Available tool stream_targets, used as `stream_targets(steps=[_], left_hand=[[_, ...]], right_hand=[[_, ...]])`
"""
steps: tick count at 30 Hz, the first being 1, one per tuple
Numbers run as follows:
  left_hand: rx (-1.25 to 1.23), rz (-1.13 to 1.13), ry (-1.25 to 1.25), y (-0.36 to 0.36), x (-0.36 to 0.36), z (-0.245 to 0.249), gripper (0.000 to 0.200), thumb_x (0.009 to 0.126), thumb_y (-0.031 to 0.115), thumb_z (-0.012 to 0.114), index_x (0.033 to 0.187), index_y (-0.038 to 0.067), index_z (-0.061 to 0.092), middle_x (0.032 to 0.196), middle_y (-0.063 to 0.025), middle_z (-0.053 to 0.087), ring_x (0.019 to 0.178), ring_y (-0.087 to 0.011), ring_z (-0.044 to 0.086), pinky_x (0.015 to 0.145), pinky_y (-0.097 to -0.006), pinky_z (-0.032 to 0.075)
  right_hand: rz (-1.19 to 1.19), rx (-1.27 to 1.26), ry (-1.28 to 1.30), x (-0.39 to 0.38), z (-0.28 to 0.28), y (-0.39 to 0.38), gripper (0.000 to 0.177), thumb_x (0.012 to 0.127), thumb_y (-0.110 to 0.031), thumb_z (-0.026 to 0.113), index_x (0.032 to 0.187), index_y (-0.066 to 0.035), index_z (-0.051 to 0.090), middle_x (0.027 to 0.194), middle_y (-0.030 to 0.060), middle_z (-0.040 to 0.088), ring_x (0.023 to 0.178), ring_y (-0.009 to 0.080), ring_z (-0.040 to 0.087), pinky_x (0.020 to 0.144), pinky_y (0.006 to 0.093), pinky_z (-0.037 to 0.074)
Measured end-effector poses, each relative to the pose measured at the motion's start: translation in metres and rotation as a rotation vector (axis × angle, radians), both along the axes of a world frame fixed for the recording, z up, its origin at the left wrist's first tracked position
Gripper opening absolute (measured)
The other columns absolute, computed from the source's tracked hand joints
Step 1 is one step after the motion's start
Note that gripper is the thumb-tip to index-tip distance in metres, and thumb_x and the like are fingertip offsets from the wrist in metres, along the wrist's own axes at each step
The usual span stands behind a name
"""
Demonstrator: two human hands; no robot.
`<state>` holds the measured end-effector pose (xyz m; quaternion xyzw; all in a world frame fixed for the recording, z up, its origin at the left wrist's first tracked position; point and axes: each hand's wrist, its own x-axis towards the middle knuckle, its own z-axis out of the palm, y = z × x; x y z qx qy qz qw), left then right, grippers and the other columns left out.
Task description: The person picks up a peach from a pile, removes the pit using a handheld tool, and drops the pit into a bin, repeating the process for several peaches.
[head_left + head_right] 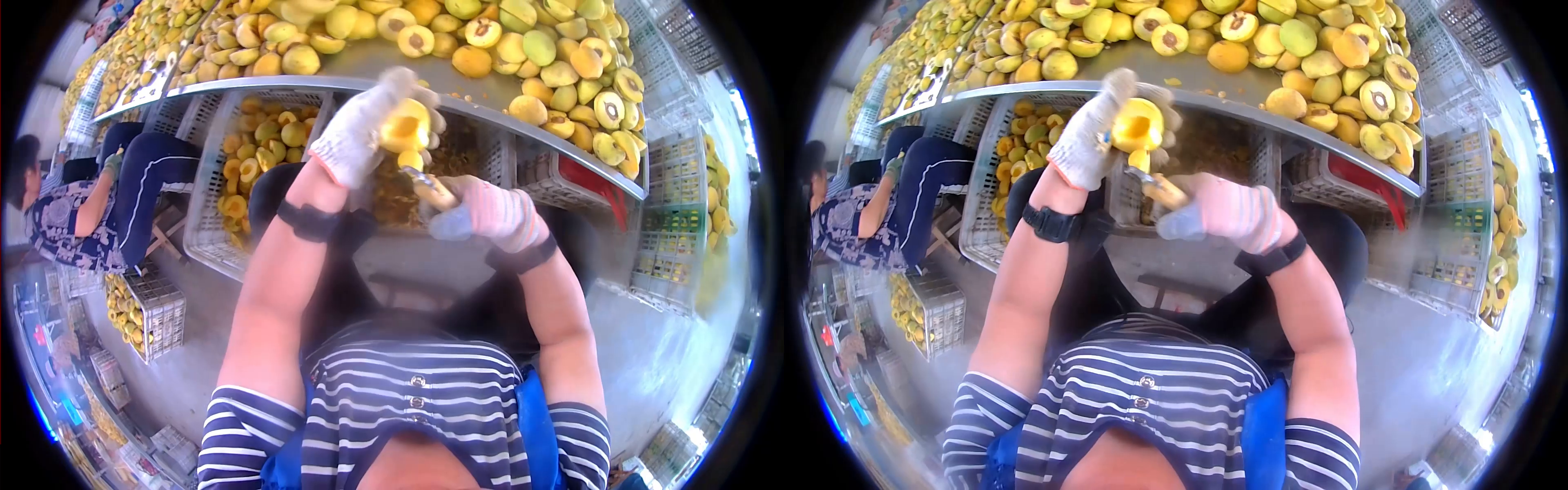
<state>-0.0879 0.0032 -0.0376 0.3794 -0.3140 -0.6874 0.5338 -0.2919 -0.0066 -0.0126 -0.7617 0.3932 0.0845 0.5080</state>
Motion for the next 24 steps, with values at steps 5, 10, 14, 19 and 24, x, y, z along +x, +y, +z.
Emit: stream_targets(steps=[5,10,14,19,24], left_hand=[[0.036,0.365,-0.35,0.041,0.077,0.02,0.059,0.097,0.056,0.052,0.114,0.002,0.066,0.102,-0.0176,0.071,0.092,-0.0262,0.07,0.077,-0.0367,0.058],[0.159,0.515,-1.542,0.022,0.107,0.034,0.076,0.081,0.058,0.064,0.137,0.008,0.056,0.133,-0.0249,0.058,0.125,-0.0367,0.056,0.105,-0.0411,0.043],[-0.031,0.168,-1.57,-0.085,0.04,0.02,0.079,0.079,0.051,0.068,0.144,0.012,0.048,0.138,-0.0243,0.055,0.129,-0.0363,0.052,0.106,-0.0418,0.044],[-0.072,-0.069,-1.845,-0.186,0.008,-0.031,0.079,0.072,0.04,0.075,0.142,0.013,0.05,0.137,-0.0241,0.053,0.123,-0.037,0.056,0.103,-0.0401,0.047],[-0.011,0.016,-1.317,-0.159,0.008,-0.027,0.08,0.073,0.032,0.081,0.138,-0.002,0.047,0.122,-0.0175,0.062,0.111,-0.0257,0.061,0.095,-0.0356,0.05]], right_hand=[[0.195,-0.356,-0.206,-0.048,-0.089,-0.018,0.017,0.08,-0.02,0.068,0.093,-0.009,0.069,0.081,0.0063,0.065,0.073,0.0214,0.063,0.071,0.0339,0.05],[0.209,-0.627,-0.378,-0.047,-0.063,-0.018,0.022,0.085,-0.016,0.064,0.106,-0.009,0.069,0.092,0.0119,0.059,0.077,0.032,0.063,0.064,0.0395,0.05],[0.224,-0.876,-0.182,-0.045,-0.053,-0.019,0.029,0.084,-0.022,0.07,0.105,-0.004,0.063,0.093,0.0174,0.061,0.084,0.0364,0.066,0.068,0.0427,0.051],[-0.392,-0.236,-0.264,-0.04,-0.057,-0.026,0.043,0.084,-0.034,0.074,0.102,0.002,0.059,0.085,0.0236,0.065,0.076,0.0387,0.064,0.07,0.0429,0.05],[-0.744,-0.161,-0.539,-0.026,-0.048,-0.029,0.039,0.085,-0.027,0.077,0.105,0.002,0.06,0.085,0.0184,0.068,0.073,0.0328,0.063,0.07,0.0398,0.051]])
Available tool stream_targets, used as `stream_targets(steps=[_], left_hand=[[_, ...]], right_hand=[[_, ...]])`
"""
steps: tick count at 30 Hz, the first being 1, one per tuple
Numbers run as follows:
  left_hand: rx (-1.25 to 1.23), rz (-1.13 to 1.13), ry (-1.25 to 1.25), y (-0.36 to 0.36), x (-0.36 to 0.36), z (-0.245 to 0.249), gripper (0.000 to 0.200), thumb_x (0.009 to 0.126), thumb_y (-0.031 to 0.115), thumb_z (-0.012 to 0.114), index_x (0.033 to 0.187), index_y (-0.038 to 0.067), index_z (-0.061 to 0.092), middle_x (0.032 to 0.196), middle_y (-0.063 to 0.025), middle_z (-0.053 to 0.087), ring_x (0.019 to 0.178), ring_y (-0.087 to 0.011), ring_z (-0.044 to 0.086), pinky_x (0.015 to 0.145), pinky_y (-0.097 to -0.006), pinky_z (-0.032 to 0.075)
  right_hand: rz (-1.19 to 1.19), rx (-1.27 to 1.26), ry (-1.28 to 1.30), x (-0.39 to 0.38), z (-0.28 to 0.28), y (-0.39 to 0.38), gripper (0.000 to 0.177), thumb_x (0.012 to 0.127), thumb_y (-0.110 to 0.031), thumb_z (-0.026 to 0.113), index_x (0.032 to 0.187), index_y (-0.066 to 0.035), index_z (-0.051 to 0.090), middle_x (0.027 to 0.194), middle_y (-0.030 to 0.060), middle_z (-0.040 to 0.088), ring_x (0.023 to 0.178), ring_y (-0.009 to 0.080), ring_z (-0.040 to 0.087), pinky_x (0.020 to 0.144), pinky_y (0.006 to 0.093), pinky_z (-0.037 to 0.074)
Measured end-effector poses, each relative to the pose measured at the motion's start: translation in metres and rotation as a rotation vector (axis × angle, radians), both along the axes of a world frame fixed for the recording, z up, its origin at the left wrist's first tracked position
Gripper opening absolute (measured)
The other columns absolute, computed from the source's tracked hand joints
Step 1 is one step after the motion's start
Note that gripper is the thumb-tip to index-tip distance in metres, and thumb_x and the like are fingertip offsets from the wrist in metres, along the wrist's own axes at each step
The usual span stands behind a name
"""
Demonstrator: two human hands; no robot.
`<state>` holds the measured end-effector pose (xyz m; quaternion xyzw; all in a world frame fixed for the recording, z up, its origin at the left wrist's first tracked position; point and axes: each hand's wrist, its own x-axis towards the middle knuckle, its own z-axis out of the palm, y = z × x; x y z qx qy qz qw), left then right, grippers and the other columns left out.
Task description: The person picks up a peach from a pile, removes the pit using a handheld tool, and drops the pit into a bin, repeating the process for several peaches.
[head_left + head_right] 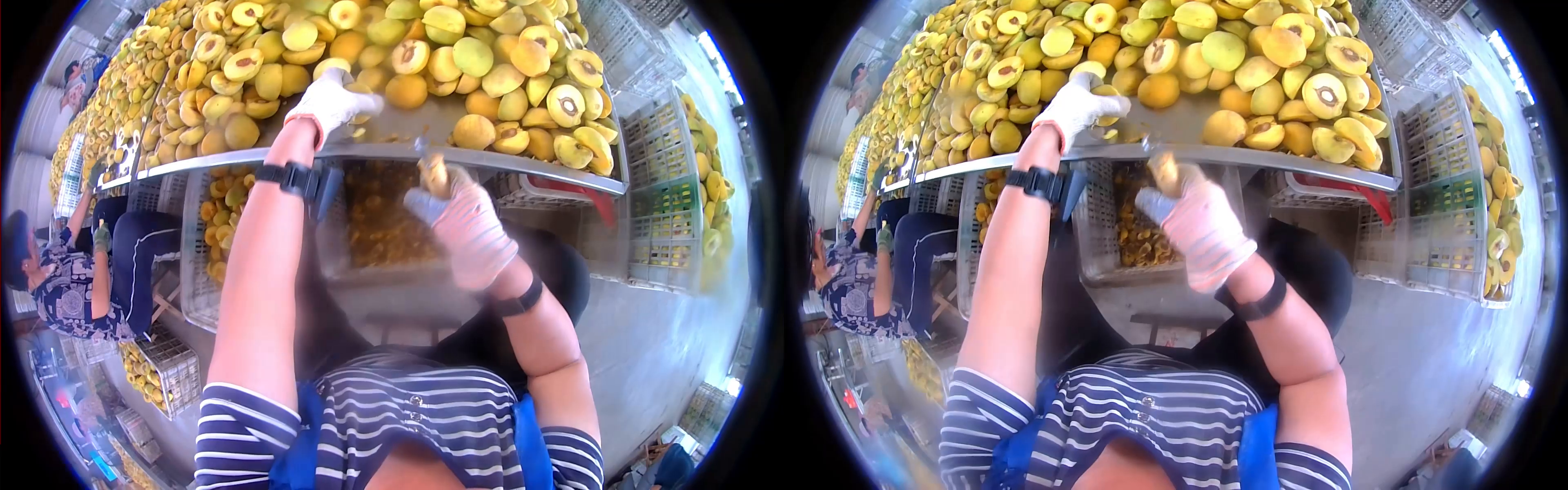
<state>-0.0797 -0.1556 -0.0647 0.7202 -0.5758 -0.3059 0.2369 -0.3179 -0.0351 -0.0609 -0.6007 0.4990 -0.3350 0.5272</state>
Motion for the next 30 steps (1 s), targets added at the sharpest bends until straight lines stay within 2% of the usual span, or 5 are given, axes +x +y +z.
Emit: stream_targets(steps=[7,10,16,18,30], left_hand=[[-0.13,-0.036,0.764,0.126,-0.055,0.042,0.04,0.084,0.019,0.078,0.116,0.001,0.063,0.099,-0.0063,0.068,0.094,-0.0131,0.064,0.083,-0.0261,0.052],[-0.171,-0.022,1.712,0.136,-0.037,0.02,0.033,0.093,0.022,0.071,0.118,0.003,0.063,0.11,-0.007,0.068,0.1,-0.0175,0.066,0.087,-0.0317,0.053],[-0.426,0.069,1.144,0.126,-0.044,-0.003,0.027,0.097,0.023,0.062,0.116,0.004,0.064,0.112,-0.0108,0.068,0.104,-0.0225,0.064,0.089,-0.032,0.053],[-0.187,0.173,1.892,0.11,-0.027,-0.021,0.03,0.098,0.03,0.061,0.106,0.002,0.068,0.101,-0.0133,0.07,0.096,-0.0253,0.067,0.085,-0.0345,0.055],[-0.42,0.278,1.644,0.129,-0.048,-0.001,0.038,0.101,0.039,0.054,0.107,0.003,0.064,0.112,-0.0142,0.065,0.108,-0.028,0.061,0.097,-0.0408,0.05]], right_hand=[[-0.08,-0.012,-0.278,0.031,0.0,0.004,0.027,0.091,-0.009,0.069,0.115,-0.003,0.059,0.107,0.0043,0.068,0.095,0.012,0.062,0.08,0.0262,0.05],[-0.166,0.042,-0.402,0.037,-0.007,-0.004,0.022,0.095,-0.008,0.063,0.116,-0.004,0.058,0.104,0.0044,0.066,0.091,0.0092,0.063,0.08,0.0255,0.052],[0.007,-0.681,0.202,0.032,-0.042,-0.032,0.026,0.092,-0.015,0.068,0.113,-0.002,0.059,0.099,0.0043,0.064,0.081,0.0114,0.058,0.073,0.0261,0.05],[-0.157,-0.13,0.001,0.057,0.004,-0.01,0.031,0.089,-0.012,0.071,0.116,-0.001,0.059,0.098,0.0028,0.062,0.084,0.009,0.055,0.076,0.0258,0.049],[-0.114,0.242,-0.569,0.081,0.003,-0.007,0.041,0.089,-0.02,0.076,0.122,-0.005,0.056,0.094,0.0008,0.064,0.076,0.0047,0.058,0.057,0.0213,0.046]])
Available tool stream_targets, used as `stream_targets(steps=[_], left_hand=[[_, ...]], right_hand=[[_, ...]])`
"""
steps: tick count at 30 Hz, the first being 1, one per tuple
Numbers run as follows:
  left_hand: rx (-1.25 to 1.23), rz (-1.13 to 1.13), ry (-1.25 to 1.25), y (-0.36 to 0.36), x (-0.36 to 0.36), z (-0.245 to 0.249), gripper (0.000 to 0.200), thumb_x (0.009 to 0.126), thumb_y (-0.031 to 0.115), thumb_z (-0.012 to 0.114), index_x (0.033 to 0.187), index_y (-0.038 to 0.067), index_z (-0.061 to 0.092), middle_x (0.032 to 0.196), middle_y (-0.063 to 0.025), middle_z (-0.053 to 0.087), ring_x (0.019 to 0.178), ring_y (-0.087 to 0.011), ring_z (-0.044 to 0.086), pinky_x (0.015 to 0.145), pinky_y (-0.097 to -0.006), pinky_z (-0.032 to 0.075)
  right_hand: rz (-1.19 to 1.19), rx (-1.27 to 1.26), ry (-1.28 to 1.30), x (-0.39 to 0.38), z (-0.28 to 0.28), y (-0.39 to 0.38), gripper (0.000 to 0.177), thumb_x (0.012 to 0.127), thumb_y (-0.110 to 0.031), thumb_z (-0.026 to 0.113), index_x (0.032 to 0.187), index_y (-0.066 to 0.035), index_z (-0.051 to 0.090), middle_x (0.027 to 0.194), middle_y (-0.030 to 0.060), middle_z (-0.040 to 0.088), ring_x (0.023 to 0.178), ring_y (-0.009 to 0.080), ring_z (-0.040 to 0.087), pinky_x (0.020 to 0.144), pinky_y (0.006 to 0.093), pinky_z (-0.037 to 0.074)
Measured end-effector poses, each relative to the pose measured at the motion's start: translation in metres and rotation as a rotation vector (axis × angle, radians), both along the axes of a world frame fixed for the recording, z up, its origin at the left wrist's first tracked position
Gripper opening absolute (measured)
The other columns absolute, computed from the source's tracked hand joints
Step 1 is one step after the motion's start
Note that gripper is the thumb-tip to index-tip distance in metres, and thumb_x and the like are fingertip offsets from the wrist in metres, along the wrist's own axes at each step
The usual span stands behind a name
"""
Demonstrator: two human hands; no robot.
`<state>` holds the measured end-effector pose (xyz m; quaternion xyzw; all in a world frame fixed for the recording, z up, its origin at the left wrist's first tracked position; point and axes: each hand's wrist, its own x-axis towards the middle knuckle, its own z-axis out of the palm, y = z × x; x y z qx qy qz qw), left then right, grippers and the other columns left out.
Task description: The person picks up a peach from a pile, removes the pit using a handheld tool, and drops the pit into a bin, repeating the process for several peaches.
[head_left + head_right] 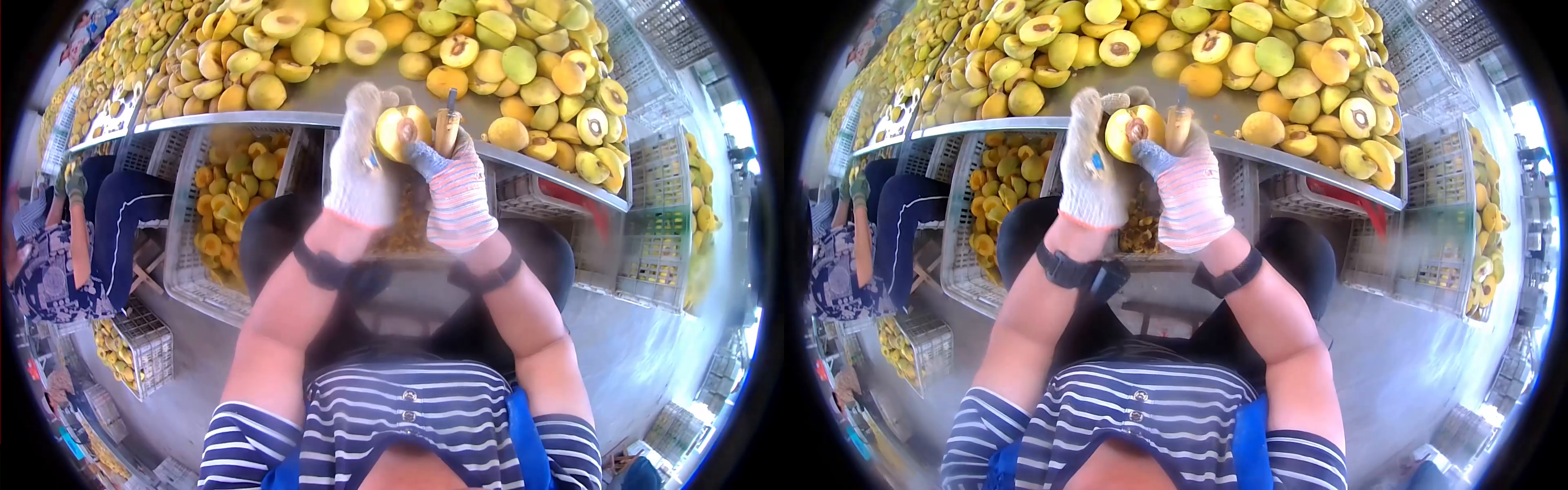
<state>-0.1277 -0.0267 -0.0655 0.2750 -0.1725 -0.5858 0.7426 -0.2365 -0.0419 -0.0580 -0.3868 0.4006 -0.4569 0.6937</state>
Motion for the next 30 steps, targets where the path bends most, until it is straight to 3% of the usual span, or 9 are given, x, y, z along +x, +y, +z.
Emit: stream_targets(steps=[1,2,4,7,9,17,23,26,30], left_hand=[[0.032,0.136,-0.322,-0.001,-0.008,-0.006,0.038,0.102,0.04,0.052,0.111,0.004,0.062,0.113,-0.0146,0.065,0.106,-0.0278,0.061,0.099,-0.0396,0.048],[0.064,-0.077,0.101,0.0,-0.006,-0.006,0.039,0.102,0.04,0.052,0.115,0.004,0.06,0.115,-0.0141,0.065,0.106,-0.0265,0.061,0.098,-0.0371,0.048],[0.079,0.006,-0.341,-0.001,0.002,-0.007,0.036,0.104,0.026,0.052,0.13,0.001,0.049,0.112,-0.0115,0.062,0.103,-0.0174,0.059,0.094,-0.0313,0.049],[0.059,-0.114,0.144,-0.007,0.014,0.006,0.036,0.102,0.024,0.057,0.126,0.0,0.05,0.11,-0.0114,0.063,0.101,-0.0175,0.06,0.093,-0.0307,0.05],[0.037,-0.068,-0.052,-0.008,0.012,0.005,0.035,0.101,0.031,0.056,0.117,0.0,0.056,0.106,-0.0143,0.065,0.099,-0.0237,0.063,0.091,-0.035,0.051],[0.127,-0.141,-0.006,-0.012,0.014,-0.001,0.037,0.101,0.037,0.056,0.103,0.001,0.063,0.095,-0.0189,0.068,0.091,-0.0313,0.067,0.086,-0.0396,0.056],[0.018,0.078,-0.713,-0.005,0.005,0.002,0.039,0.1,0.038,0.056,0.105,-0.001,0.061,0.097,-0.0204,0.068,0.093,-0.0302,0.067,0.088,-0.0379,0.055],[0.22,-0.141,0.003,-0.01,0.013,0.006,0.038,0.1,0.037,0.056,0.104,-0.001,0.061,0.095,-0.0203,0.068,0.091,-0.0297,0.067,0.085,-0.038,0.055],[0.183,-0.099,-0.229,-0.011,0.012,0.001,0.039,0.1,0.036,0.056,0.103,-0.002,0.062,0.092,-0.0203,0.068,0.088,-0.0301,0.068,0.082,-0.038,0.056]], right_hand=[[0.009,0.039,-0.031,0.0,-0.002,0.0,0.041,0.089,-0.019,0.076,0.122,-0.004,0.056,0.098,0.001,0.066,0.08,0.0066,0.059,0.061,0.0251,0.049],[0.007,0.038,-0.038,0.0,-0.006,0.001,0.041,0.089,-0.019,0.076,0.122,-0.004,0.056,0.098,0.001,0.066,0.08,0.0066,0.059,0.061,0.0251,0.049],[0.003,-0.365,0.227,-0.004,-0.013,0.005,0.042,0.088,-0.019,0.076,0.122,-0.004,0.055,0.103,0.0066,0.069,0.082,0.0144,0.065,0.063,0.0317,0.052],[0.062,-0.57,0.756,-0.019,0.003,0.006,0.046,0.088,-0.022,0.075,0.125,-0.003,0.054,0.101,0.0178,0.07,0.087,0.0307,0.07,0.071,0.0396,0.054],[0.134,-0.641,1.074,-0.024,0.008,0.007,0.053,0.088,-0.031,0.073,0.127,-0.002,0.052,0.092,0.0216,0.07,0.086,0.0414,0.067,0.071,0.0445,0.054],[0.42,-0.643,1.235,-0.028,0.007,0.015,0.046,0.09,-0.022,0.065,0.128,-0.003,0.048,0.096,0.0219,0.068,0.086,0.0412,0.067,0.073,0.0455,0.053],[0.258,-0.551,1.17,-0.03,0.011,0.009,0.037,0.087,-0.022,0.069,0.115,-0.004,0.052,0.088,0.0207,0.067,0.082,0.0419,0.065,0.072,0.0462,0.052],[0.36,-0.632,1.29,-0.037,0.007,0.008,0.035,0.088,-0.024,0.069,0.112,-0.005,0.053,0.087,0.0197,0.067,0.08,0.0418,0.065,0.07,0.0467,0.052],[0.3,-0.83,1.394,-0.03,-0.003,0.018,0.033,0.088,-0.026,0.069,0.108,-0.006,0.052,0.086,0.0193,0.067,0.079,0.0408,0.066,0.068,0.0468,0.052]])
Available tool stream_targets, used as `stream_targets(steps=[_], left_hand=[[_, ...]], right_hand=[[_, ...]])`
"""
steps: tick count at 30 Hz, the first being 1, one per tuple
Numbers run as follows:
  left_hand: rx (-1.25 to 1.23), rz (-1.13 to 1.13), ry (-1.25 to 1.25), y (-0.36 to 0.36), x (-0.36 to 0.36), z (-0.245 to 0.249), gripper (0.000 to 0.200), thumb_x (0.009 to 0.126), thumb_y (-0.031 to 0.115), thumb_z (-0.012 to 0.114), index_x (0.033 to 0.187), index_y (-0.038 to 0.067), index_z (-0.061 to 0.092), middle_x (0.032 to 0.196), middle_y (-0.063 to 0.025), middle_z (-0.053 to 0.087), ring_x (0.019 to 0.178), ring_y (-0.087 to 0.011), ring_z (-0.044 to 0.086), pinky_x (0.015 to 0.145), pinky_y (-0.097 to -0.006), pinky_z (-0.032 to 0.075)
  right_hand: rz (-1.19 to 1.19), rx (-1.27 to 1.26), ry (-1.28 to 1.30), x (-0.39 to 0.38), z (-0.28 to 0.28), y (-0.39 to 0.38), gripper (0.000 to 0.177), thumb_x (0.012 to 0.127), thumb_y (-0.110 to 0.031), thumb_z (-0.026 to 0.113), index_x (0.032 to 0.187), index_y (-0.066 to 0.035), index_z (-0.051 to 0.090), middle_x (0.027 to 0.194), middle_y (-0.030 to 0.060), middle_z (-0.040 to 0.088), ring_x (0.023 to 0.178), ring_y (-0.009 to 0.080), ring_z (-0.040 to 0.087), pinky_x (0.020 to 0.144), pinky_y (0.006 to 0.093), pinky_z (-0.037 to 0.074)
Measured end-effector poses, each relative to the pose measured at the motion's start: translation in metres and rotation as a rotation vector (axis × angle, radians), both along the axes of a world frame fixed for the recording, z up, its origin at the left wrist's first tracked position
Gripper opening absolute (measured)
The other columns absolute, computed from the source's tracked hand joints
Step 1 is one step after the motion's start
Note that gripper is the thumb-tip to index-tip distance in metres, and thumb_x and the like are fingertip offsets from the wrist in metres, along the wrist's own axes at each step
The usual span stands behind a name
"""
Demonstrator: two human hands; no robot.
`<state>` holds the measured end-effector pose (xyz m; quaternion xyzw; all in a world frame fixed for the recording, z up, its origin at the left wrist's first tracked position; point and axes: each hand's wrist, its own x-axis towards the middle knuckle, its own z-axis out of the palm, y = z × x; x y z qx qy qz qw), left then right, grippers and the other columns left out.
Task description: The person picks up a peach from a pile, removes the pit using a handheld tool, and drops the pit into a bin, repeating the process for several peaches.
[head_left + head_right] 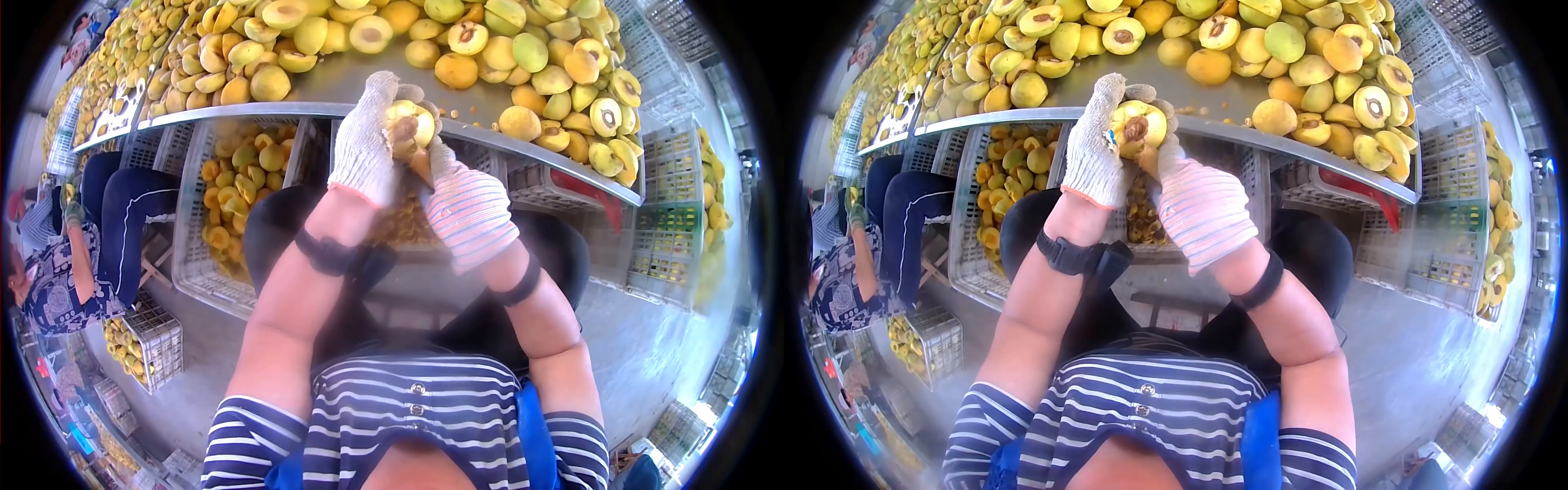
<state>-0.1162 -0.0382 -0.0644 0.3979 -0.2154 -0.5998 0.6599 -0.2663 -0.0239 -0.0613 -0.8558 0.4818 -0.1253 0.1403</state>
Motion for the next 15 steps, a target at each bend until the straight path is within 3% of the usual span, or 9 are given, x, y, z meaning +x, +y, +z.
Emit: stream_targets(steps=[2,3,5,7,8,11,12,14,15], left_hand=[[0.038,0.004,0.154,-0.001,0.0,0.006,0.04,0.1,0.038,0.056,0.102,-0.002,0.063,0.09,-0.0201,0.069,0.085,-0.03,0.068,0.078,-0.0373,0.056],[0.037,0.005,0.155,-0.001,0.001,0.005,0.04,0.1,0.038,0.056,0.102,-0.002,0.063,0.09,-0.0201,0.069,0.085,-0.03,0.068,0.078,-0.0373,0.056],[-0.111,-0.087,-0.043,0.003,0.004,0.0,0.028,0.099,0.018,0.056,0.121,0.001,0.051,0.104,-0.014,0.064,0.094,-0.0196,0.063,0.082,-0.0306,0.054],[-0.103,-0.051,-0.159,-0.005,0.006,-0.018,0.028,0.099,0.016,0.056,0.121,0.001,0.051,0.104,-0.0141,0.064,0.093,-0.0197,0.063,0.082,-0.0305,0.054],[-0.097,-0.013,-0.275,-0.007,0.007,-0.026,0.027,0.098,0.015,0.056,0.122,0.002,0.051,0.104,-0.0142,0.064,0.093,-0.0197,0.063,0.082,-0.0304,0.053],[-0.075,-0.074,-0.288,0.0,0.007,-0.01,0.029,0.1,0.02,0.054,0.121,0.0,0.052,0.104,-0.013,0.064,0.094,-0.0189,0.063,0.083,-0.0301,0.052],[-0.076,-0.073,-0.289,0.002,0.006,-0.003,0.029,0.1,0.02,0.054,0.121,0.0,0.052,0.104,-0.013,0.064,0.094,-0.0189,0.063,0.083,-0.0301,0.052],[0.013,-0.072,0.084,0.004,0.004,0.008,0.037,0.101,0.028,0.054,0.12,-0.003,0.051,0.104,-0.0117,0.064,0.096,-0.0182,0.062,0.084,-0.03,0.051],[0.013,-0.072,0.085,0.003,0.004,0.007,0.037,0.101,0.028,0.054,0.12,-0.003,0.051,0.104,-0.0117,0.064,0.096,-0.0182,0.062,0.084,-0.03,0.051]], right_hand=[[-0.024,0.2,-0.144,0.001,0.01,-0.001,0.036,0.088,-0.028,0.069,0.112,-0.006,0.053,0.082,0.0174,0.067,0.075,0.0405,0.066,0.065,0.046,0.053],[-0.066,0.198,-0.155,-0.001,0.008,-0.002,0.041,0.087,-0.028,0.069,0.119,-0.006,0.056,0.096,0.0188,0.065,0.083,0.0379,0.066,0.07,0.0446,0.054],[0.038,0.222,-0.031,-0.008,0.015,-0.008,0.044,0.086,-0.028,0.07,0.122,-0.006,0.057,0.106,0.0196,0.062,0.091,0.037,0.065,0.074,0.0443,0.054],[0.083,0.245,0.054,-0.003,0.005,-0.013,0.046,0.085,-0.026,0.071,0.124,-0.005,0.06,0.128,0.021,0.047,0.109,0.0352,0.06,0.083,0.0431,0.053],[0.081,0.247,0.052,-0.003,0.003,-0.014,0.046,0.085,-0.026,0.071,0.124,-0.005,0.06,0.128,0.021,0.047,0.109,0.0352,0.06,0.083,0.0431,0.053],[0.038,0.317,0.009,-0.001,0.006,-0.013,0.043,0.087,-0.025,0.069,0.123,-0.003,0.058,0.119,0.022,0.055,0.103,0.037,0.062,0.082,0.0433,0.053],[-0.01,0.375,-0.142,0.0,0.006,-0.011,0.042,0.088,-0.025,0.068,0.121,-0.002,0.057,0.113,0.0224,0.059,0.101,0.0383,0.062,0.082,0.0441,0.052],[-0.059,0.432,-0.294,0.0,0.007,-0.01,0.04,0.09,-0.025,0.068,0.12,-0.002,0.057,0.107,0.0229,0.063,0.098,0.0395,0.063,0.081,0.0449,0.052],[-0.082,0.355,-0.327,0.0,0.007,-0.009,0.04,0.09,-0.027,0.068,0.118,-0.001,0.056,0.102,0.023,0.065,0.095,0.0409,0.064,0.079,0.0459,0.052]])
